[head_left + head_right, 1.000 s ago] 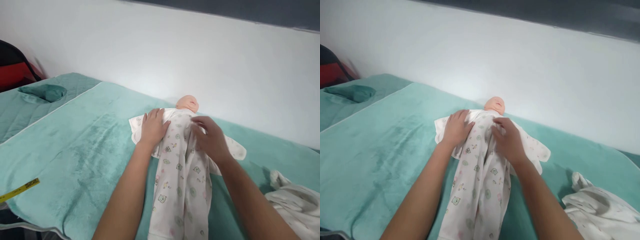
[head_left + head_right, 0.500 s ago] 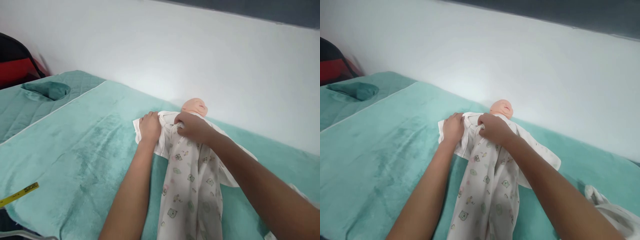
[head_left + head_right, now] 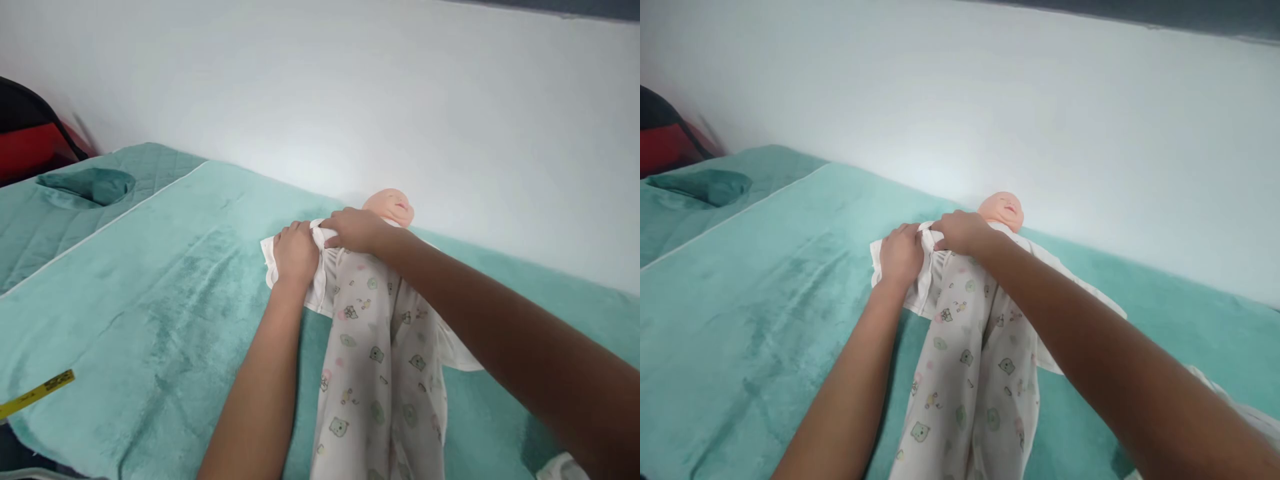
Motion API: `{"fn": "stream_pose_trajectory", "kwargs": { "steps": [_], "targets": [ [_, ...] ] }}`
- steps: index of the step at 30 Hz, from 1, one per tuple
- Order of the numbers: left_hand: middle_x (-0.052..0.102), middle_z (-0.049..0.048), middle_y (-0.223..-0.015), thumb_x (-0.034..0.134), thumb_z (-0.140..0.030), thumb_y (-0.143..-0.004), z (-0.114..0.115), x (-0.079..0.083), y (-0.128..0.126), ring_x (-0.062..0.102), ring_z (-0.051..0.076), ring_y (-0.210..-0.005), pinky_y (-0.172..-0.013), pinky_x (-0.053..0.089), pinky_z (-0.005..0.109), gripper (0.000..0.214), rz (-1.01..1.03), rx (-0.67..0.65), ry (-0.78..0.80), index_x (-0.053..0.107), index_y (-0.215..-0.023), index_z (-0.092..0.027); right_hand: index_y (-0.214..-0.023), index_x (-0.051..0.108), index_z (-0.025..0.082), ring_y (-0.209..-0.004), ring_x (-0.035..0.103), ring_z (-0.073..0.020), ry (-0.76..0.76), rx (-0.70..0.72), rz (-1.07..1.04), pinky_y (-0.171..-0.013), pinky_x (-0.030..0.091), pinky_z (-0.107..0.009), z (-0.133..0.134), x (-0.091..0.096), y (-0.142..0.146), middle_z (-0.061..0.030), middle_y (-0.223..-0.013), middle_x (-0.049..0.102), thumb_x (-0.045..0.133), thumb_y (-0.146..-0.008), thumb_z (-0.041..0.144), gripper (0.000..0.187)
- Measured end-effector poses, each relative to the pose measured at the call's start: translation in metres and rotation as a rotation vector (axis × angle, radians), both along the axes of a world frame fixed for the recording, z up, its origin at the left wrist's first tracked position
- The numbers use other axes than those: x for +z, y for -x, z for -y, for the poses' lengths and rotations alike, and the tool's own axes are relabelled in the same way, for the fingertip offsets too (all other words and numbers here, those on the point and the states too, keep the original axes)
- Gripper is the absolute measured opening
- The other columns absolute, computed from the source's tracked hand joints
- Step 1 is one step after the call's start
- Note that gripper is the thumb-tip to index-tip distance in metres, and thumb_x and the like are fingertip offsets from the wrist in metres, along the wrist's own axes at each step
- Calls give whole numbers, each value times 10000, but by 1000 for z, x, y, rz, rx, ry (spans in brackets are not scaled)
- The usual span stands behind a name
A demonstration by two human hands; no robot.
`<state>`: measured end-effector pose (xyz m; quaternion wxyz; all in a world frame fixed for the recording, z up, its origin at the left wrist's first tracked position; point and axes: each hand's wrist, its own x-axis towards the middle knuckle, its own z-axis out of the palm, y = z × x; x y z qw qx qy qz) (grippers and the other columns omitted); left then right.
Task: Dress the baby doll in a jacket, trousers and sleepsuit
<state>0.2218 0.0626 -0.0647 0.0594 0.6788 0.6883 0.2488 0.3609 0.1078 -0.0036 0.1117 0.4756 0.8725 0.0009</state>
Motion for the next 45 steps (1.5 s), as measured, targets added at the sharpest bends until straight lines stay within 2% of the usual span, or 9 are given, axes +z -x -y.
{"fn": "stream_pose_trajectory", "kwargs": {
  "steps": [4,11,18,24,28,32,37,41,45],
  "targets": [
    [684,85,-1161,319,-218,-986,1,2,2,606,255,-1107,-938,443,377,365,28,30,-16,631,-1176,-216,-1286,636,382,-898,606,-259,-70,-7,-17,-713,413,-348,4,12,-12,-69,-961,677,580,-906,457,392],
    [648,89,-1262,323,-147,-938,-1,1,9,624,264,-1108,-835,485,369,422,176,133,-20,585,-1259,-227,-1083,740,353,-872,589,-266,-180,-58,-140,-827,399,-435,20,43,-37,-49,-831,629,588,-891,454,265],
    [647,94,-1273,358,-91,-879,-4,-1,14,610,264,-1165,-914,491,382,483,180,124,67,578,-1287,-226,-1134,721,372,-850,579,-259,-258,-88,-161,-817,418,-455,34,56,-53,-48,-844,639,569,-886,457,302],
    [517,91,-1438,441,-71,-824,-1,4,7,451,268,-1337,-1095,389,459,698,69,-77,-97,378,-1492,-266,-1248,658,313,-962,585,-290,-183,-57,-183,-817,439,-419,37,34,-32,-90,-1014,664,519,-929,431,367],
    [615,80,-1298,447,-126,-873,-1,4,9,468,298,-1278,-1114,339,543,513,20,-41,-118,565,-1336,-313,-1284,624,306,-1079,602,-292,-55,-69,-277,-900,458,-438,34,21,-26,-70,-1156,685,461,-955,375,374],
    [670,96,-1135,436,-101,-863,-1,4,12,515,313,-1166,-1021,414,511,394,34,72,-64,675,-1119,-282,-1311,617,270,-1257,557,-277,-31,-207,-513,-1043,422,-451,46,15,-50,-34,-1368,629,439,-961,339,399],
    [673,101,-1148,432,-77,-839,-1,3,11,505,324,-1175,-997,418,518,414,46,105,-10,652,-1136,-265,-1309,611,297,-1207,606,-269,-257,-570,-882,-1005,470,-454,91,-24,-107,-32,-1336,654,445,-957,424,409],
    [666,93,-1176,439,-77,-825,-1,3,9,490,325,-1207,-1014,403,535,422,43,119,27,631,-1144,-275,-1300,618,238,-1168,608,-336,-465,-688,-736,-1006,444,-543,117,-63,-147,-102,-1261,684,511,-877,368,455],
    [661,94,-1196,417,-88,-849,1,3,8,485,325,-1216,-1012,403,532,400,39,142,21,629,-1130,-279,-1241,646,254,-1132,623,-336,-559,-839,-705,-984,454,-500,123,-68,-168,-104,-1227,697,500,-811,248,454]
  ]
}}
